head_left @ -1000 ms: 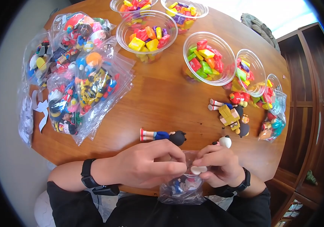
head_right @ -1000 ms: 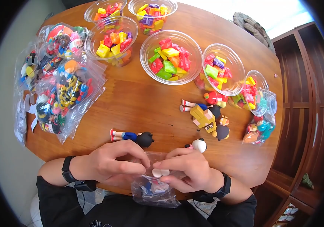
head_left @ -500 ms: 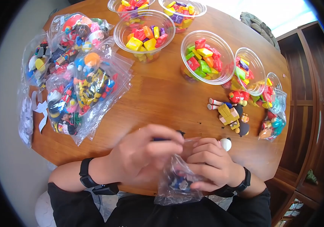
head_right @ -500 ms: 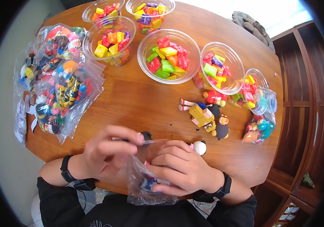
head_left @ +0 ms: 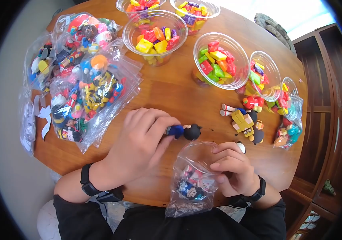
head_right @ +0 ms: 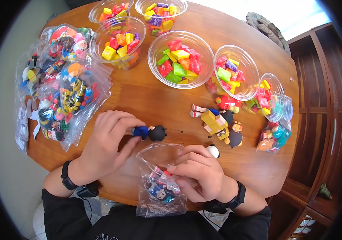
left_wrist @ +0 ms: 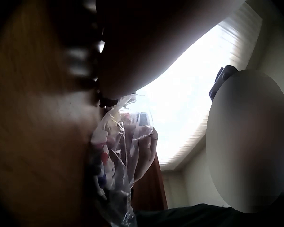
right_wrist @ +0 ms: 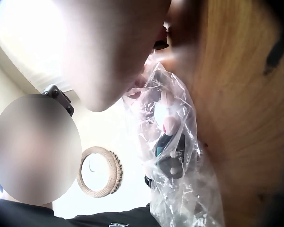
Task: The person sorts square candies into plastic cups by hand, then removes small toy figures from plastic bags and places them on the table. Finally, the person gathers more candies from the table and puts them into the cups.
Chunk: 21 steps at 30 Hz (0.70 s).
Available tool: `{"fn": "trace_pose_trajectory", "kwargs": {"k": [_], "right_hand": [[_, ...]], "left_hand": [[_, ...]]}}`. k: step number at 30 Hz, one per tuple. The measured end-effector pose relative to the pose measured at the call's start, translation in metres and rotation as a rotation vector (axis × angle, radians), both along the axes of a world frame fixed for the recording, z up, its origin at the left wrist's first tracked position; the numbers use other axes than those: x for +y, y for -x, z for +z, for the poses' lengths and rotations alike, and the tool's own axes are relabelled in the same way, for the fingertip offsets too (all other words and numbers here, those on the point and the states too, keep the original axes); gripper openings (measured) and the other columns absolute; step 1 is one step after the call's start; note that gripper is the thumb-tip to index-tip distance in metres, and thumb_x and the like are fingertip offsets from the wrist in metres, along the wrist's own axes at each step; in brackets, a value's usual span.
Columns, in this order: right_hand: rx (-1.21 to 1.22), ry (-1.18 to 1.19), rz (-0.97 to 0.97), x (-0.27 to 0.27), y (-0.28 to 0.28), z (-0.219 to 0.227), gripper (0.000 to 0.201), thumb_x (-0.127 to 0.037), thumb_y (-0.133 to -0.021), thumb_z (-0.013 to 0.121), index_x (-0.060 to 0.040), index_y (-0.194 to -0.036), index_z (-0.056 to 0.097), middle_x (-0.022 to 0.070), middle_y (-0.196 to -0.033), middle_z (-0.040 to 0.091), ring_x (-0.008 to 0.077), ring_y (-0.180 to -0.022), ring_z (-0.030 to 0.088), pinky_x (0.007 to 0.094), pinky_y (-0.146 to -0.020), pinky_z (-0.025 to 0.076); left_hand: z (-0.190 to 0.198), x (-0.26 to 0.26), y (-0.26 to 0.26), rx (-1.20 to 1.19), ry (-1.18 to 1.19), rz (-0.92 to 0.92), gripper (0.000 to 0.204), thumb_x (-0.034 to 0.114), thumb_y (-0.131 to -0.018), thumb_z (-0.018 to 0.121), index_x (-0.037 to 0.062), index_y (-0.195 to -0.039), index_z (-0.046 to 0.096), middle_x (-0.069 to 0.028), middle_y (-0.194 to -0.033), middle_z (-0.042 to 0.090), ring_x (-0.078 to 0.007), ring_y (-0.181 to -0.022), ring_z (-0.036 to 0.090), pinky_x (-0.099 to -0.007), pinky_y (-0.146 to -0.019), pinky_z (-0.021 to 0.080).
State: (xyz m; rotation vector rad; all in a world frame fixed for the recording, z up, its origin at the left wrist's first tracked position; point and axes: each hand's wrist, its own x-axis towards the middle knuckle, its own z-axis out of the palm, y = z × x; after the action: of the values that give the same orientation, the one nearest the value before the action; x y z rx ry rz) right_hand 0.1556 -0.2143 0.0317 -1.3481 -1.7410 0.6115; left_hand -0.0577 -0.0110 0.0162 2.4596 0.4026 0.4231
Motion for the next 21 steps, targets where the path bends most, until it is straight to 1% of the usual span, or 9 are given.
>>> {"fn": "trace_pose_trajectory", "kwargs": {"k": [2, 5, 6, 8, 9, 11, 17, 19, 21], "right_hand": [[0.169, -0.006, -0.054, -0.005, 0.002, -0.01, 0.037, 0.004, -0.094, 0.073, -0.0007, -0.13, 0.067, 0.0096, -0.093, 0.076, 0.029, -0.089, 0.073, 0.0497, -0.099, 0.058], [0.257, -0.132, -0.114, -0.008, 0.006, -0.025, 0.044, 0.007, -0.098, 0.068, 0.0005, -0.141, 0.06, 0.0132, -0.101, 0.077, 0.0294, -0.093, 0.074, 0.0505, -0.1, 0.058], [0.256, -0.133, -0.114, -0.008, 0.007, -0.026, 0.044, 0.007, -0.098, 0.068, 0.0005, -0.141, 0.06, 0.0132, -0.101, 0.077, 0.0294, -0.093, 0.074, 0.0505, -0.1, 0.058], [0.158, -0.175, -0.212, -0.008, 0.011, -0.027, 0.046, 0.01, -0.1, 0.064, 0.0004, -0.145, 0.057, 0.0185, -0.114, 0.075, 0.03, -0.098, 0.074, 0.0509, -0.101, 0.058], [0.157, -0.174, -0.214, -0.009, 0.013, -0.027, 0.046, 0.01, -0.1, 0.064, 0.0004, -0.145, 0.057, 0.0185, -0.114, 0.075, 0.03, -0.098, 0.074, 0.0509, -0.101, 0.058], [0.205, -0.15, -0.22, -0.007, 0.014, -0.025, 0.05, 0.009, -0.1, 0.067, -0.0011, -0.148, 0.056, 0.02, -0.121, 0.074, 0.0317, -0.102, 0.075, 0.0515, -0.102, 0.059], [-0.026, -0.12, -0.025, -0.001, 0.002, -0.016, 0.062, -0.005, -0.096, 0.083, -0.0053, -0.152, 0.058, 0.0183, -0.124, 0.075, 0.0337, -0.111, 0.075, 0.056, -0.106, 0.057], [-0.031, -0.119, -0.021, -0.002, 0.002, -0.019, 0.054, -0.013, -0.097, 0.085, -0.0051, -0.146, 0.063, 0.0175, -0.122, 0.075, 0.033, -0.11, 0.074, 0.0562, -0.107, 0.056], [0.139, -0.162, -0.147, -0.006, 0.007, -0.024, 0.056, -0.021, -0.097, 0.086, -0.0055, -0.144, 0.061, 0.0163, -0.117, 0.075, 0.032, -0.109, 0.074, 0.0564, -0.107, 0.054]], "left_hand": [[-0.004, 0.002, 0.0, -0.074, 0.04, 0.038, 0.044, 0.001, -0.086, 0.084, 0.0049, -0.127, 0.07, -0.0133, -0.113, 0.071, -0.0356, -0.104, 0.067, -0.0423, -0.096, 0.049], [-0.002, 0.0, -0.002, -0.138, 0.119, 0.07, 0.04, 0.004, -0.093, 0.083, 0.0035, -0.131, 0.071, -0.0126, -0.106, 0.073, -0.0338, -0.098, 0.069, -0.0411, -0.089, 0.053], [0.0, -0.001, -0.001, -0.139, 0.119, 0.07, 0.04, 0.004, -0.093, 0.083, 0.0035, -0.131, 0.071, -0.0126, -0.106, 0.073, -0.0338, -0.098, 0.069, -0.0411, -0.089, 0.053], [0.003, -0.002, 0.001, -0.18, 0.426, 0.054, 0.034, 0.013, -0.1, 0.08, 0.0018, -0.132, 0.073, -0.012, -0.107, 0.075, -0.0307, -0.095, 0.071, -0.0414, -0.085, 0.055], [0.004, -0.001, 0.002, -0.18, 0.427, 0.052, 0.034, 0.013, -0.1, 0.08, 0.0018, -0.132, 0.073, -0.012, -0.107, 0.075, -0.0307, -0.095, 0.071, -0.0414, -0.085, 0.055], [0.005, 0.001, 0.004, -0.209, 0.552, -0.087, 0.036, 0.024, -0.104, 0.078, 0.0021, -0.132, 0.074, -0.0103, -0.111, 0.077, -0.0279, -0.094, 0.072, -0.0407, -0.084, 0.057], [-0.006, -0.007, -0.001, -0.295, 0.276, -0.33, 0.044, 0.037, -0.102, 0.079, 0.0061, -0.133, 0.076, -0.0088, -0.121, 0.079, -0.0265, -0.107, 0.072, -0.0387, -0.093, 0.056], [-0.003, -0.006, 0.0, -0.27, 0.283, -0.375, 0.049, 0.034, -0.097, 0.086, 0.0075, -0.135, 0.074, -0.0091, -0.125, 0.077, -0.0275, -0.113, 0.07, -0.0406, -0.098, 0.053], [0.001, -0.006, 0.001, -0.248, 0.408, -0.33, 0.063, 0.031, -0.089, 0.094, 0.0086, -0.141, 0.069, -0.0097, -0.13, 0.073, -0.0286, -0.115, 0.068, -0.0423, -0.099, 0.051]]}}
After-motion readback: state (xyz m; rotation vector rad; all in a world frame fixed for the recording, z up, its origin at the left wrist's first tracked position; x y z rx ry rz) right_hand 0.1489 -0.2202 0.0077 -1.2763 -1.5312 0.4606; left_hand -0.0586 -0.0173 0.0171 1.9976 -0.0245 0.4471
